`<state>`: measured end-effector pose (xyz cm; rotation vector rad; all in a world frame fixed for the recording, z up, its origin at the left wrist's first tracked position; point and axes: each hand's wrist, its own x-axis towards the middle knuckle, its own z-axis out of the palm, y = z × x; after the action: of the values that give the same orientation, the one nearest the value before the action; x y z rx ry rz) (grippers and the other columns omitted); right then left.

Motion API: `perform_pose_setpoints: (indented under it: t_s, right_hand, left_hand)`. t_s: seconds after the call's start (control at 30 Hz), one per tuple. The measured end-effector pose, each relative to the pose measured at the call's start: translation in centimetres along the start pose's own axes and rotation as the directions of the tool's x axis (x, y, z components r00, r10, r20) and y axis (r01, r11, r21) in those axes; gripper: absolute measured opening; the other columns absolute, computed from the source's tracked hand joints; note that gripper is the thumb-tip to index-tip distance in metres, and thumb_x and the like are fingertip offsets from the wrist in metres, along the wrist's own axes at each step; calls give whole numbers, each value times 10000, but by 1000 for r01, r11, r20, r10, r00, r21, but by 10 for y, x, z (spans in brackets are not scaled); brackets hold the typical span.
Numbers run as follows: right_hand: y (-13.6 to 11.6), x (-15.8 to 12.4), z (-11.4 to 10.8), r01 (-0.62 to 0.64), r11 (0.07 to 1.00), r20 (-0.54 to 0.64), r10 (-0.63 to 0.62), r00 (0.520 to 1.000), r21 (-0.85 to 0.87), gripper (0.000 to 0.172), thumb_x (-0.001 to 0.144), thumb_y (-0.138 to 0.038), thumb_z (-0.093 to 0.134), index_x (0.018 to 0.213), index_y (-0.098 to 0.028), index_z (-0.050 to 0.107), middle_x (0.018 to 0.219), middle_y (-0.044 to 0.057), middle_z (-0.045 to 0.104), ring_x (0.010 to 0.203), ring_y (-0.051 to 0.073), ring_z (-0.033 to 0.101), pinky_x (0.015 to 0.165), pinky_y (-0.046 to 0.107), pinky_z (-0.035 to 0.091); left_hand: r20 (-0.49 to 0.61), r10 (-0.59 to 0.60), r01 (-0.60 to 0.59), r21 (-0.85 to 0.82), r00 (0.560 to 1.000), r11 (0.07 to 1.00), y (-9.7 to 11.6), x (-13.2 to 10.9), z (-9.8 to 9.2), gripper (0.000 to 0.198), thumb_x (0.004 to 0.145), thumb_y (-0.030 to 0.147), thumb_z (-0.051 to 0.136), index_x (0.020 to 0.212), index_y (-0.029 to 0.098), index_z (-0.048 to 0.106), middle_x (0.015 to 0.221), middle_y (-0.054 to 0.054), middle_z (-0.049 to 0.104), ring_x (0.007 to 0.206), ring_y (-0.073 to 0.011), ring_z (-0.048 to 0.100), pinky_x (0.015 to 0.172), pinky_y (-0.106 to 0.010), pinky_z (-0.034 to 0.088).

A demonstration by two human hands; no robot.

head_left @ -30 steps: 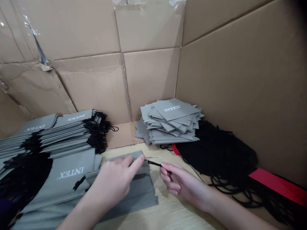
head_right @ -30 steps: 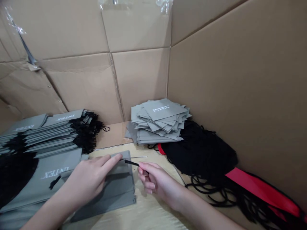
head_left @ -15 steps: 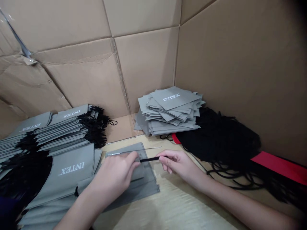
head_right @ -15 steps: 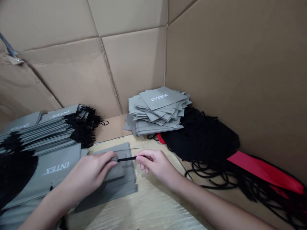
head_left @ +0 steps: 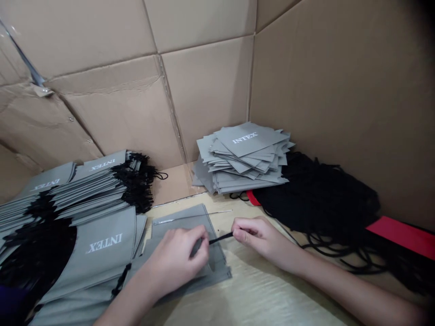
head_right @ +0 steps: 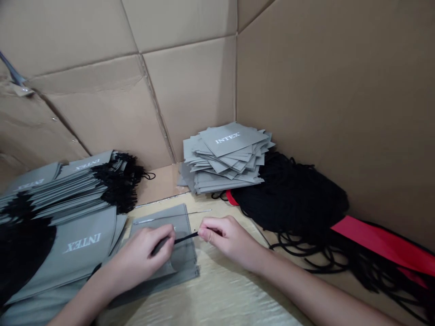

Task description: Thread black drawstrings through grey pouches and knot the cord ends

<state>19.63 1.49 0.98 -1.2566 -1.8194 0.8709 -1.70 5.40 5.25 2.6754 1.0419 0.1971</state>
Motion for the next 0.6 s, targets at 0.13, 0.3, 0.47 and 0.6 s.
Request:
perform_pose_setpoints:
  t_s: [0.13, 0.3, 0.47, 0.6]
  right_hand:
    - [1, -2, -4, 63, 986, 1, -64, 998, -156, 405, 916, -435, 345, 586, -201, 340, 545, -51, 291, 499, 97, 315, 475, 234, 216]
    - [8, -4, -7, 214, 888, -1, -235, 972, -407, 403, 920, -351, 360, 547, -202, 382, 500, -52, 287, 447, 96, 305, 478, 258, 190]
    - [4, -5, -4, 236, 910, -12, -255, 967, -341, 469, 925, -330, 332, 478, -198, 389, 448, -44, 321, 409, 85, 332, 455, 240, 234]
    - [-1, -8, -1, 148, 970, -62, -162, 985, -196, 544, 935, -364, 297, 436, -191, 428, 399, -32, 402, 374, 79, 389, 451, 218, 297]
  left_hand:
    - [4, 70, -70, 17, 998, 997, 1, 0, 5, 256, 895, 380, 375, 780, 231, 549, 584, 29, 559, 528, -137, 495, 520, -228, 278]
    - [-40, 107, -112, -150, 993, 982, -1, 2, 8, 273, 910, 303, 374, 734, 209, 560, 687, 14, 594, 617, -132, 524, 571, -212, 327]
    - [-38, 37, -48, -344, 999, 938, -2, 4, 10, 210, 877, 287, 443, 780, 190, 601, 720, 12, 619, 671, -134, 542, 613, -209, 358]
    - [13, -11, 16, -446, 1000, 895, -3, 5, 10, 207, 844, 331, 491, 784, 175, 613, 698, 20, 615, 646, -128, 512, 587, -205, 353]
